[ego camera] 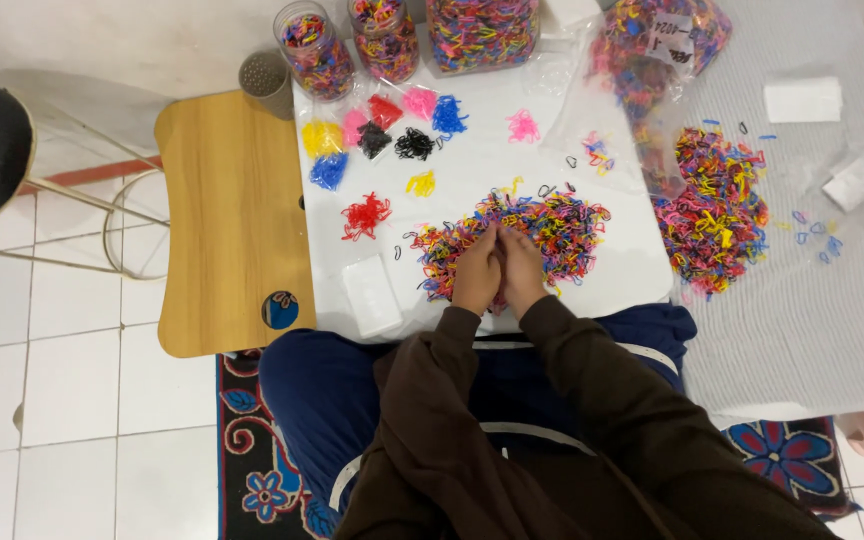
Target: The person sits on the floor and sorts a large pile of colorful plastic clips on a white table. They pick up clips by hand and place them into separate piles by color, including red, yellow, blue, black, and pink.
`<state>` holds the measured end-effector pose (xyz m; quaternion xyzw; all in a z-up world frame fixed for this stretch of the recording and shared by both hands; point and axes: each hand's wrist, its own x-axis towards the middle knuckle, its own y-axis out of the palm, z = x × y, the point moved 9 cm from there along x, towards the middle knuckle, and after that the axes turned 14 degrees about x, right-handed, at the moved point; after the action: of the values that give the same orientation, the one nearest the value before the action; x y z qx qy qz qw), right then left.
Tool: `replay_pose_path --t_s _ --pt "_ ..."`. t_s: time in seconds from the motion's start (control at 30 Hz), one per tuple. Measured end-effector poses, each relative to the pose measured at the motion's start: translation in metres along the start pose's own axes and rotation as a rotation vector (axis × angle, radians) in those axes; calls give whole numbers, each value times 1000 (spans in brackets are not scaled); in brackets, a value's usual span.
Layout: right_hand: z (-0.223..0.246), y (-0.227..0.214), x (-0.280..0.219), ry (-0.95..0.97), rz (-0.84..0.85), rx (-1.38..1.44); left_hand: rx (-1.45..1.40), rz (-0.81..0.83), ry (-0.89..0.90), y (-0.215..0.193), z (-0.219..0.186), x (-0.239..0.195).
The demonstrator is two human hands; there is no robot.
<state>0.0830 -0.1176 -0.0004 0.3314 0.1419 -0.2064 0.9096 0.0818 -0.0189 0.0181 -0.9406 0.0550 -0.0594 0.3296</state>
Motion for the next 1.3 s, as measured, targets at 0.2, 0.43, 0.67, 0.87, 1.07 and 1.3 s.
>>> replay_pose_path --t_s 0.2,0.43,0.67,0.87,1.07,1.3 --pt "-11 6 20 307 62 464 -78 -49 -14 -47 -4 -9" --pt "2 26 53 306 56 360 372 -224 29 -65 47 -32" --pt "-6 72 173 35 186 -217 394 -175 38 -46 70 -38" --pt "-13 129 262 -421 458 -932 421 -216 50 -49 67 -35" --pt "-31 173 241 -721 893 -1241 469 -240 45 -51 63 -35" --pt "-38 185 238 -981 916 -1567 446 -220 27 -48 65 -34"
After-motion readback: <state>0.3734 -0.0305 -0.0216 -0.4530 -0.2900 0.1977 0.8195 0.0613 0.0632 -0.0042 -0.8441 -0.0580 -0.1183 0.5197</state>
